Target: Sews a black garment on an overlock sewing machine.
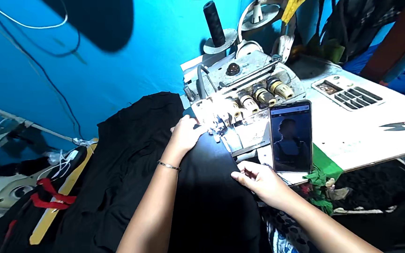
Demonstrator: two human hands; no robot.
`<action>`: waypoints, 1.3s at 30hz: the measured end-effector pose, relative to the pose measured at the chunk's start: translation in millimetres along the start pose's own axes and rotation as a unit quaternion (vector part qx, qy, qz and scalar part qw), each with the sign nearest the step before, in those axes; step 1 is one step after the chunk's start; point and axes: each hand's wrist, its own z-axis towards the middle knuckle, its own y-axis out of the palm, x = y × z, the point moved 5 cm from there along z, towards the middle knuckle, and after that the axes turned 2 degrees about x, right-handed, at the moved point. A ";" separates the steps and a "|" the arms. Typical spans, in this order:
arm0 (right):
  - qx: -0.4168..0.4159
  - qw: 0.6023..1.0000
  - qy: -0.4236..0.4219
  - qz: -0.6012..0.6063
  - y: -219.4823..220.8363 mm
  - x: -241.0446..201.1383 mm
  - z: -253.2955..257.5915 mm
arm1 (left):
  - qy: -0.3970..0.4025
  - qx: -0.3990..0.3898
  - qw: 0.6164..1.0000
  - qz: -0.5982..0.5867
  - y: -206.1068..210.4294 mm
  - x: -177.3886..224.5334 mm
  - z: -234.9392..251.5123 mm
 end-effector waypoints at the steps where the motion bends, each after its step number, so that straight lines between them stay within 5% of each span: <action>1: 0.003 1.000 -0.002 -0.004 -0.1 0.3 0.5 | 0.006 0.011 1.000 0.019 -0.7 2.5 0.2; 6: 0.015 1.000 0.000 -0.021 -1.0 3.8 0.5 | 0.066 0.112 0.978 0.164 0.1 8.7 0.7; 12: 0.026 1.000 -0.004 -0.012 -1.9 7.6 -3.0 | 0.072 0.197 0.962 0.176 -7.5 -1.4 -9.0; 16: 0.168 0.981 -0.048 -0.079 -1.5 -9.7 -14.4 | 0.042 0.214 0.966 0.142 -20.7 -7.4 -48.8; 19: 0.290 0.920 -0.176 -0.198 7.4 -46.5 -14.4 | 0.019 0.207 0.971 0.119 -19.1 -3.4 -84.2; 22: 0.275 0.883 -0.246 -0.291 31.0 -75.0 9.4 | 0.026 0.206 0.973 0.105 -10.3 2.6 -109.8; 27: 0.264 0.881 -0.227 -0.320 43.8 -75.7 35.9 | 0.070 0.168 0.983 0.021 -5.0 9.4 -112.4; 34: 0.275 0.882 -0.263 -0.279 43.1 -73.3 32.3 | -0.021 0.015 0.999 -0.021 -2.3 19.2 -53.0; 39: 0.229 0.898 -0.256 -0.274 39.7 -70.7 29.9 | -0.055 0.021 0.998 0.000 6.5 17.3 -38.7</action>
